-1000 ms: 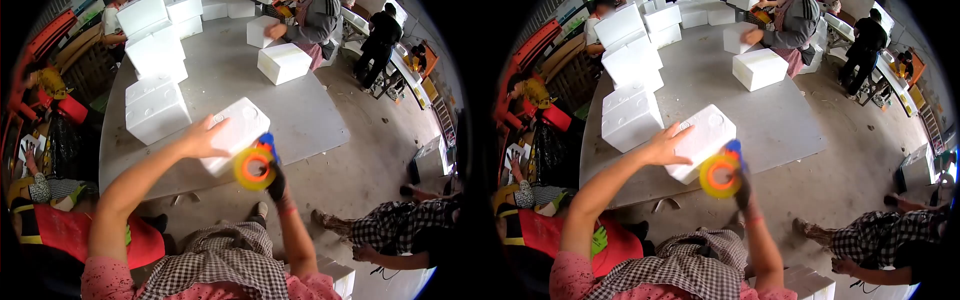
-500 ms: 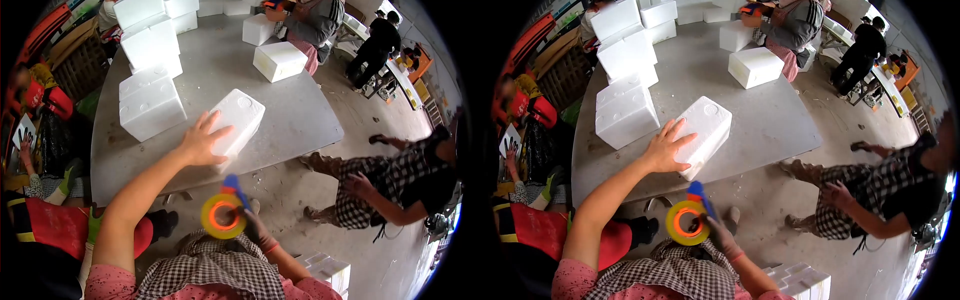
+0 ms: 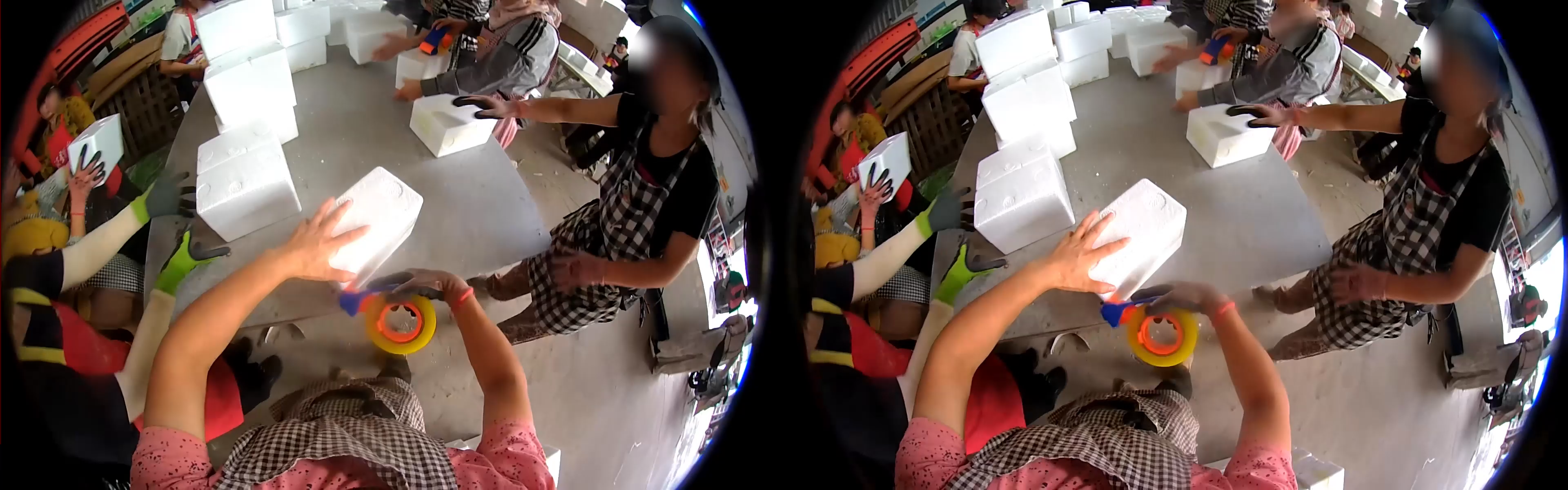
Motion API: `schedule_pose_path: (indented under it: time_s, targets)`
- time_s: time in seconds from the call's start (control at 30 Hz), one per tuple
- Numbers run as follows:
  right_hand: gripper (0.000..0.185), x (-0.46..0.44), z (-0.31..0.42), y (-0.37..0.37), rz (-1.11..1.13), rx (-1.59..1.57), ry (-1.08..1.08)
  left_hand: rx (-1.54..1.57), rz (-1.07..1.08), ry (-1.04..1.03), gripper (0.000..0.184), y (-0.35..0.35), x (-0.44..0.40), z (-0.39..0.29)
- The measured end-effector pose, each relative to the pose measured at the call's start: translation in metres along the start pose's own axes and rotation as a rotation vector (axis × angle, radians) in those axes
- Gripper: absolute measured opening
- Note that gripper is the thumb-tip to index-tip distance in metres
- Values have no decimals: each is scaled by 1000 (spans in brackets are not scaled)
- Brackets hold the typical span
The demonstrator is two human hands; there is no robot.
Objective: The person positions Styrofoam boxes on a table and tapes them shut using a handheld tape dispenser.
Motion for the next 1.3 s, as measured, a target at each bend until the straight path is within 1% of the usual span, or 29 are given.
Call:
schedule_pose_path:
  time_s: [0.03,0.1,0.13,0.17,0.23,0.3,0.33,0.37,0.43,0.47,0.5,0.53,0.57,0.6,0.63,0.7,0.73,0.77,0.8,0.83,0.87,0.93,0.97,1.03,1.07,1.13,1.17,1.23,1.3]
  targets:
    - [52,-12,-2,8,27,223,-74,3,-12,-26,88,1,0,-1]
    - [49,-47,8,-5,89,744,153,6,-12,4,88,-3,-1,-3]
    - [55,-63,10,-7,-53,1100,152,20,-5,41,89,-6,-3,-1]
    - [58,-63,15,-12,-15,1162,86,34,3,79,89,-3,-7,1]
    - [59,-41,21,-20,-74,1035,83,83,52,176,95,2,-10,-2]
    - [63,-12,19,-27,-90,945,51,9,-1,234,97,9,-6,-11]
    - [66,3,13,-24,-114,902,131,33,-43,242,95,10,-8,-8]
    - [68,27,33,-24,-101,792,154,58,-84,248,94,11,-11,-4]
    - [75,70,51,-9,-147,518,144,71,-7,154,91,14,-13,-9]
    - [79,93,50,6,-219,438,239,72,25,96,89,19,-12,-11]
    - [83,115,50,21,-287,344,332,80,24,110,89,23,-4,-3]
    - [86,138,62,31,-394,93,338,3,67,-58,87,23,0,-4]
    - [88,155,69,40,-454,-65,356,-76,111,-230,85,23,2,-10]
    - [89,171,75,49,-515,-222,385,-98,148,-257,79,33,6,-17]
    - [90,181,82,56,-566,-261,430,-93,142,-258,79,42,8,-22]
    - [93,185,92,65,-637,-124,487,-23,242,-217,80,47,11,-27]
    - [94,185,96,67,-654,-44,499,200,-140,-369,58,67,9,-38]
    - [93,183,99,66,-668,-17,495,200,-152,-354,58,65,7,-45]
    - [92,181,97,71,-676,20,496,746,-102,-173,50,73,-7,-50]
    - [90,180,112,68,-697,145,504,1087,-64,-83,47,73,-18,-58]
    - [89,177,117,69,-684,159,508,1431,-60,20,50,72,-28,-66]
    - [83,165,135,65,-678,261,509,1613,-101,40,52,75,-39,-84]
    - [83,158,142,64,-653,268,508,1689,-174,50,49,77,-44,-90]
    - [80,143,155,65,-690,533,450,1767,-461,104,44,80,-45,-88]
    - [79,137,169,62,-680,605,553,1802,-592,134,42,79,-47,-85]
    - [79,125,171,67,-651,630,529,1901,-694,161,41,68,-48,-69]
    - [80,120,171,69,-648,656,511,2077,-562,147,42,58,-48,-64]
    - [79,113,169,71,-630,642,568,2452,-316,95,47,50,-42,-58]
    - [78,108,166,76,-589,554,592,2629,-155,22,49,55,-33,-57]
Point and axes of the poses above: each hand's wrist, its own x-axis away from the middle knuckle, its own y-axis out of the back of the hand, z = x × y, the point moved 7 cm from there along -x, towards the middle knuckle, and after that the axes turned 1 degree about -y, right-handed, at the moved point
